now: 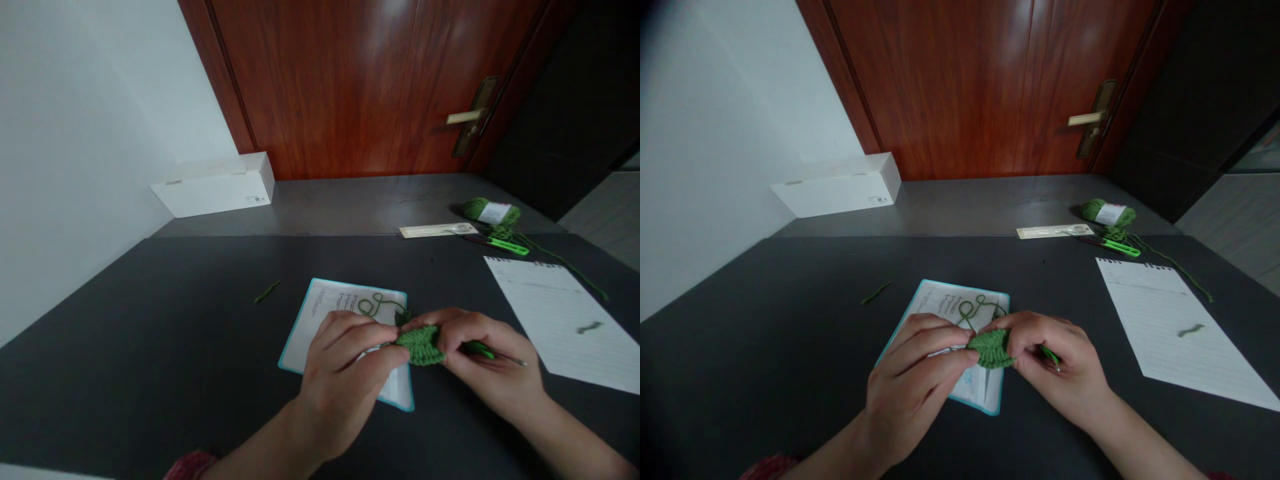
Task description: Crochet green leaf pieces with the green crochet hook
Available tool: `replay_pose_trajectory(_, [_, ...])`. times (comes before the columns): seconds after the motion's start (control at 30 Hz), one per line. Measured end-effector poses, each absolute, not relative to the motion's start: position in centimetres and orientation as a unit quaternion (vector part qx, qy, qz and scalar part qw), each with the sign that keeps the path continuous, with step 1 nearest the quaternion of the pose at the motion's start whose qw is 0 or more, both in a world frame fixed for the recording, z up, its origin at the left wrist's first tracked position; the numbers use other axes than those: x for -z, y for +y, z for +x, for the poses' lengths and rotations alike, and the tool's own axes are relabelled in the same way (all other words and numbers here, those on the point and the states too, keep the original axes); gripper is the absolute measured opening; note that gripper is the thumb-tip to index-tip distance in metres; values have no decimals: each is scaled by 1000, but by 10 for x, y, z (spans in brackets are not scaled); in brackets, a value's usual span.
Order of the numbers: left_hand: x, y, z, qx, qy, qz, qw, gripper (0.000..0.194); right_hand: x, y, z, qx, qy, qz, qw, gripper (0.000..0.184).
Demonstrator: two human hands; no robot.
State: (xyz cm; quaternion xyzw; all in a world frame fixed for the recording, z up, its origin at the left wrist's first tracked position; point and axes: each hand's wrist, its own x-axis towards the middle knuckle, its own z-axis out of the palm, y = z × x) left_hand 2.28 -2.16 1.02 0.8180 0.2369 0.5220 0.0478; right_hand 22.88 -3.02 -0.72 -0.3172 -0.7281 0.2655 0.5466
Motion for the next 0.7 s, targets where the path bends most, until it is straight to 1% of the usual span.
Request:
replay_pose_trajectory(0.27, [-11, -22, 24, -530, 250, 808, 63, 13, 7, -30, 228, -262, -733, -300, 551, 20])
replay_pose_trajectory(0.53, [-13, -23, 22, -529, 255, 805, 86, 17, 8, -33, 227, -279, -716, -329, 548, 20])
replay_pose_trajectory(0.63, [-13, -23, 24, -540, 266, 788, 125, 17, 7, -34, 227, -284, -708, -338, 551, 20])
replay_pose_trajectory(0.7, [-13, -23, 26, -549, 283, 765, 184, 16, 6, -35, 227, -294, -699, -349, 551, 20])
